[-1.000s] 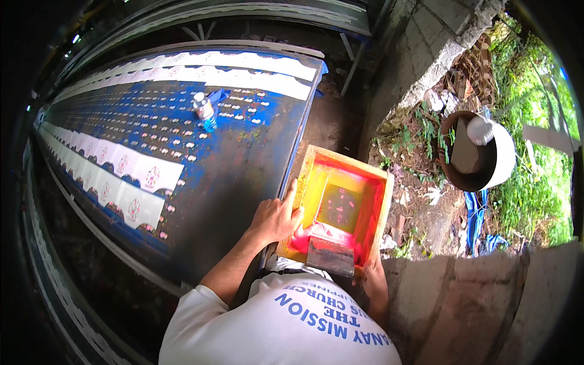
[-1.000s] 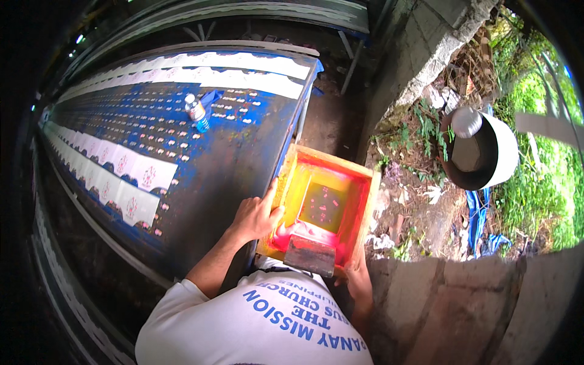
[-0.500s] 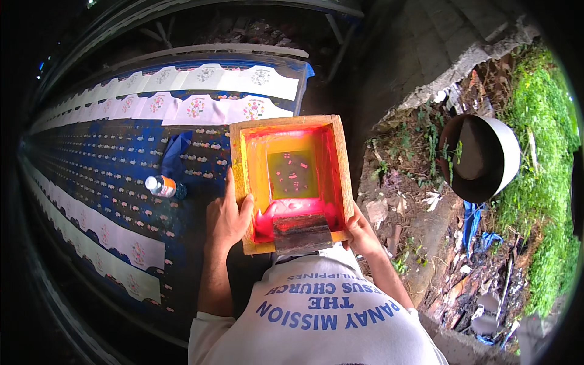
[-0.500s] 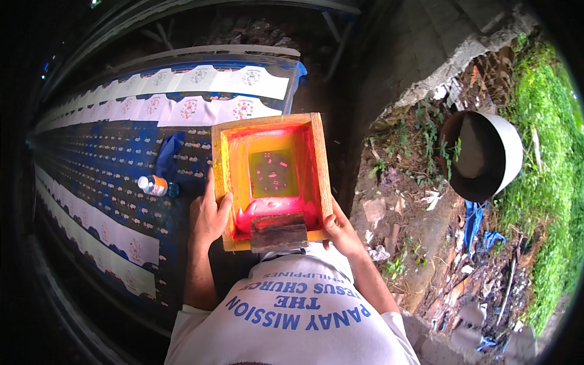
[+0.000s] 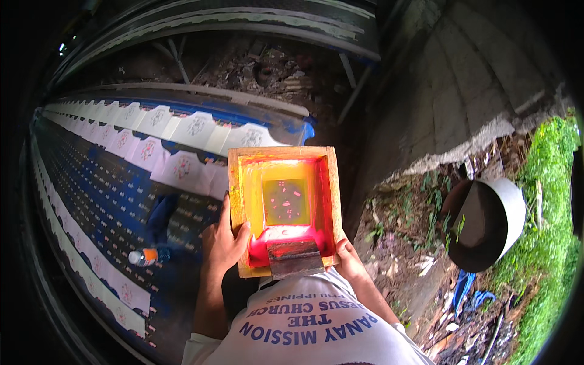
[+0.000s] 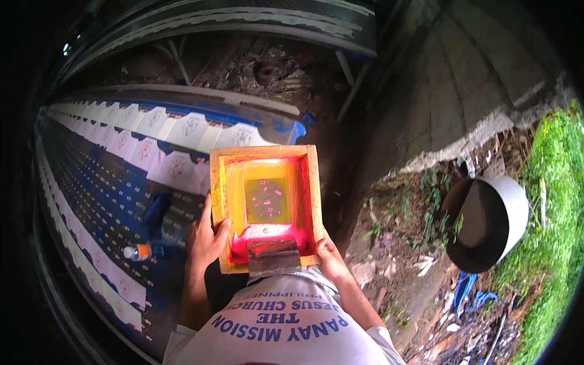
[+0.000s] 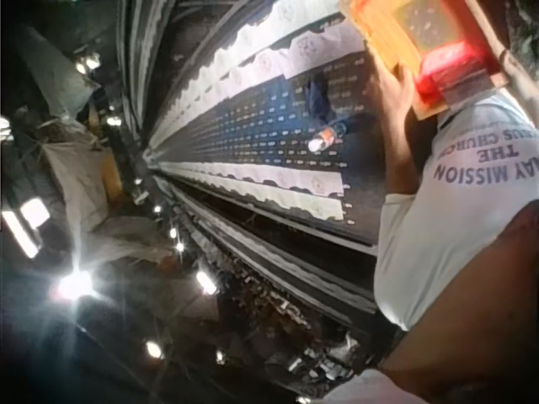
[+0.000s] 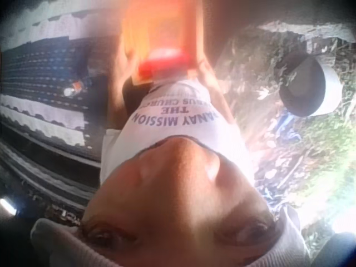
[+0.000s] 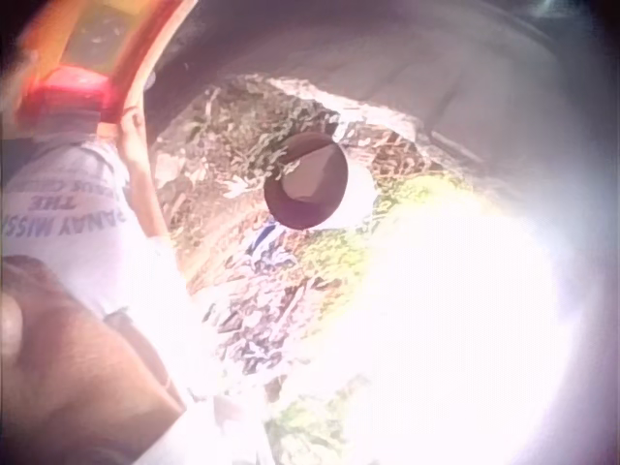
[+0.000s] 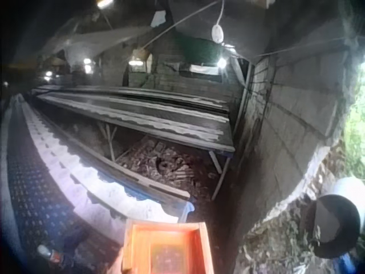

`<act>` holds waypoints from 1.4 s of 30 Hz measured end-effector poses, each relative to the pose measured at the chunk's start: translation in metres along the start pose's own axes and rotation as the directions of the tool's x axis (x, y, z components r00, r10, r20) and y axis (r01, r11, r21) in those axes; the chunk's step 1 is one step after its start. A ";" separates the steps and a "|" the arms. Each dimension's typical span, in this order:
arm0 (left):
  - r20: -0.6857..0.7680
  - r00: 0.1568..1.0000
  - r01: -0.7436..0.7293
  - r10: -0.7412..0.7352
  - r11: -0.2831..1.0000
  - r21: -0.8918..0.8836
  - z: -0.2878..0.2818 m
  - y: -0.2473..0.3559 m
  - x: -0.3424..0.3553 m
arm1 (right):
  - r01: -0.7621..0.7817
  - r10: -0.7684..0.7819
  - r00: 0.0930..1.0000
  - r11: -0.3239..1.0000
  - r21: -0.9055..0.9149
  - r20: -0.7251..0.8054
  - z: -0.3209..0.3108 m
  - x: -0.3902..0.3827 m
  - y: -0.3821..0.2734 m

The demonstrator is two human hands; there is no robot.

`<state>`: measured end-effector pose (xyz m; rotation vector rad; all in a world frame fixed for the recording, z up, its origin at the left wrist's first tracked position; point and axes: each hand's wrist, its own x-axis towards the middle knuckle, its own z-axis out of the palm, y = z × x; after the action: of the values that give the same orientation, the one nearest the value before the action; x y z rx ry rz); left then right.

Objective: The person holds a wooden frame with a screen and repeatedly rubs a dark block over the screen to transfer pink ink onto a long strip of patterned fabric laid on a table. The person moves the frame along the fabric and continues the rubbing motion across multiple sections.

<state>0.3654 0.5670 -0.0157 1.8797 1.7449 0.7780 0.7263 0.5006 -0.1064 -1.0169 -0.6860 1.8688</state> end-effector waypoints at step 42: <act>-0.380 0.674 0.629 -0.634 0.762 -0.154 0.139 0.082 0.546 | -0.152 0.300 0.914 0.876 -0.457 0.273 -0.118 0.686 -0.449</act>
<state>0.5402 1.1086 -0.0106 0.9775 2.4394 0.9229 0.8276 1.3218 -0.0763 -1.0964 -1.2729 2.1838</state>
